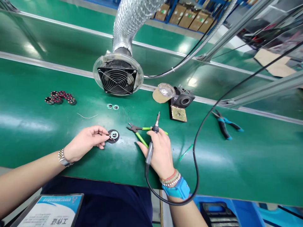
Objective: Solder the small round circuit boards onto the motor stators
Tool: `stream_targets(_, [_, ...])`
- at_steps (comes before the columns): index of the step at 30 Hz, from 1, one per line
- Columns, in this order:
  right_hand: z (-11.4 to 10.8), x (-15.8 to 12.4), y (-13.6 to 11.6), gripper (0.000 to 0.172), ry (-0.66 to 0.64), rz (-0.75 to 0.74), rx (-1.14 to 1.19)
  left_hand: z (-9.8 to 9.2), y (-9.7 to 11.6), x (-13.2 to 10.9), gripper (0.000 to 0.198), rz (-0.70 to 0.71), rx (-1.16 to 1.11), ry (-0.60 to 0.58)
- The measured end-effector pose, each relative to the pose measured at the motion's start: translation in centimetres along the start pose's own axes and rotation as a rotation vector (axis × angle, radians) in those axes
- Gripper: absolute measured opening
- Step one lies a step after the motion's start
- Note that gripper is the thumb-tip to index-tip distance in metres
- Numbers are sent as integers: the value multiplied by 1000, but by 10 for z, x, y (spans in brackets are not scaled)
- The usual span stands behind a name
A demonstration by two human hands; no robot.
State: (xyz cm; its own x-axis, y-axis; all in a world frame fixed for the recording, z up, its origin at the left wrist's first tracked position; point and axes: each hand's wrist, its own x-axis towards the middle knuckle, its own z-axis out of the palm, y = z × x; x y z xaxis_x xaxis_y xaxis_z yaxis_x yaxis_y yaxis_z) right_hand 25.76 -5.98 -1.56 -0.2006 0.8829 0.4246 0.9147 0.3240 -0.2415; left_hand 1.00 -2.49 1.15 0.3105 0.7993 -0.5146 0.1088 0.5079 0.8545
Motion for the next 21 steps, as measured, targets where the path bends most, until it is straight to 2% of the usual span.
stream_targets(2, [-3, 5, -12, 25, 54, -40, 128, 1, 1, 1, 15, -4, 25, 17])
stream_targets(4, [-5, 13, -28, 19, 56, -91, 293, 2, 1, 3, 14, 0, 49, 29])
stream_targets(6, [-5, 21, -45, 19, 19, -165, 426, 3, 1, 5, 14, 11, 61, 33])
stream_targets(9, [2, 32, -62, 21, -37, -274, 486, 3, -1, 7, 15, 23, 65, 23])
stream_targets(13, [12, 36, -68, 22, -96, -334, 485, 2, -2, 6, 15, 27, 61, 7])
stream_targets(21, [16, 35, -69, 21, -96, -283, 501, 1, -5, 7, 13, 38, 43, -28])
